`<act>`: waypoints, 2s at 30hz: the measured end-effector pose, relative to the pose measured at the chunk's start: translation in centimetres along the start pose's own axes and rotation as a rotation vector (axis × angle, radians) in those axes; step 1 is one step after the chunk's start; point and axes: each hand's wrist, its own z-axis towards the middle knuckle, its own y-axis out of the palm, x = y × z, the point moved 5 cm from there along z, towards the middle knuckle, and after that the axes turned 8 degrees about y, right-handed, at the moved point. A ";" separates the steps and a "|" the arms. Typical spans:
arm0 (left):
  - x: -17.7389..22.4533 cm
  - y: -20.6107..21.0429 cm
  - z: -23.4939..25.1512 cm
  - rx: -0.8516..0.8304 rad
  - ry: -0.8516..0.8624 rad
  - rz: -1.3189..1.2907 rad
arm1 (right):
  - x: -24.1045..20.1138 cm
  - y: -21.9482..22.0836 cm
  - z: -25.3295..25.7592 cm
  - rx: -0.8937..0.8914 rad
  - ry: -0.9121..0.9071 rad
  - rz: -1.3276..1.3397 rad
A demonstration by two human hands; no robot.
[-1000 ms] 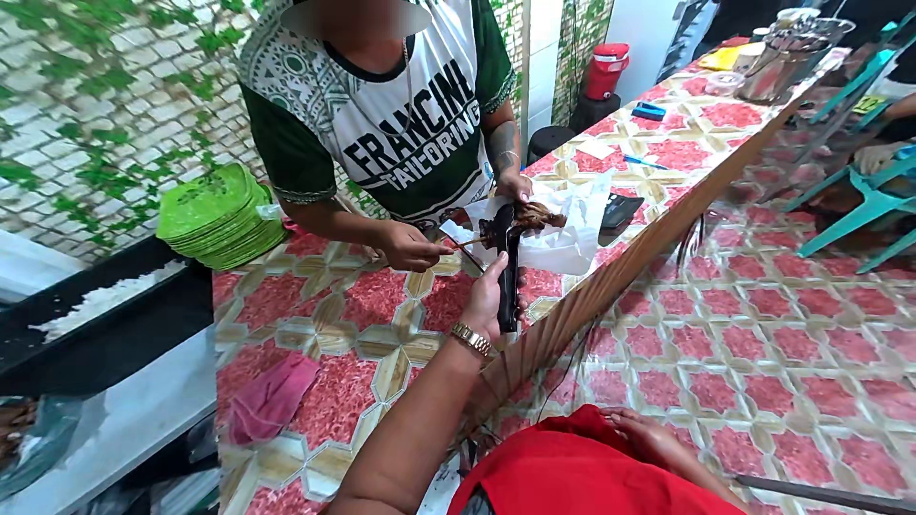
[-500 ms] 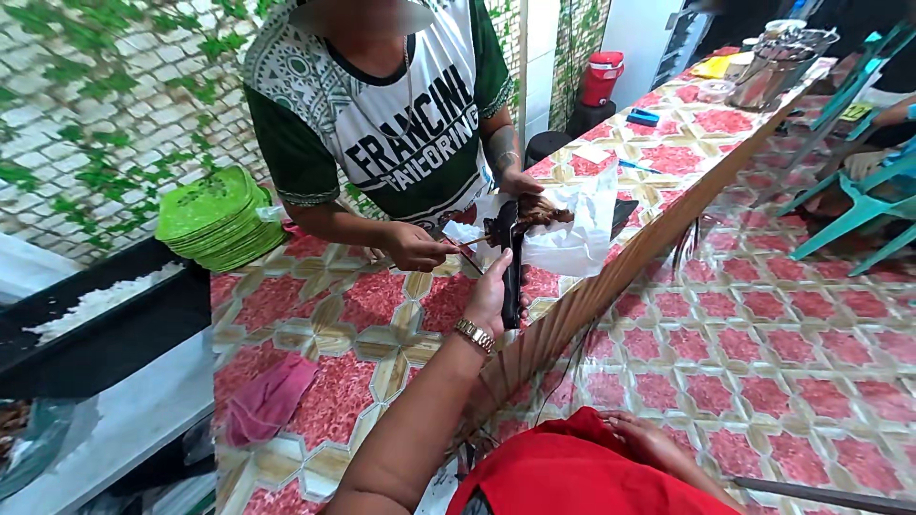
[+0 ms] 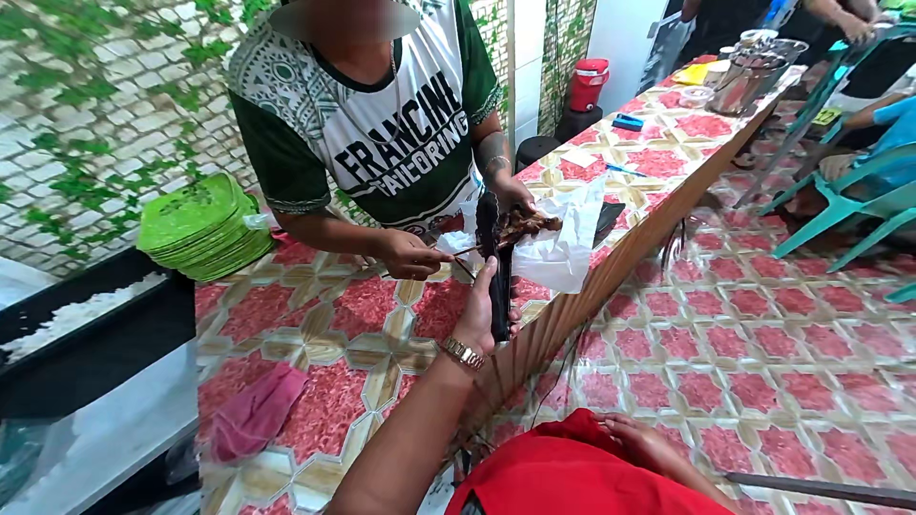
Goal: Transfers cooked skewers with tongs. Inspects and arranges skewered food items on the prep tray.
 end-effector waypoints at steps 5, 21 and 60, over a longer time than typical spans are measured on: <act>0.4 -0.5 -0.6 -0.074 -0.013 -0.064 | 0.0 -0.1 -0.2 -0.012 0.014 0.010; 0.4 -0.9 -0.2 -0.067 -0.057 -0.021 | -0.4 0.6 0.3 -0.032 0.021 -0.068; -9.7 -3.3 -5.5 -0.267 0.122 0.305 | -7.3 11.5 -6.7 -0.348 -0.190 0.055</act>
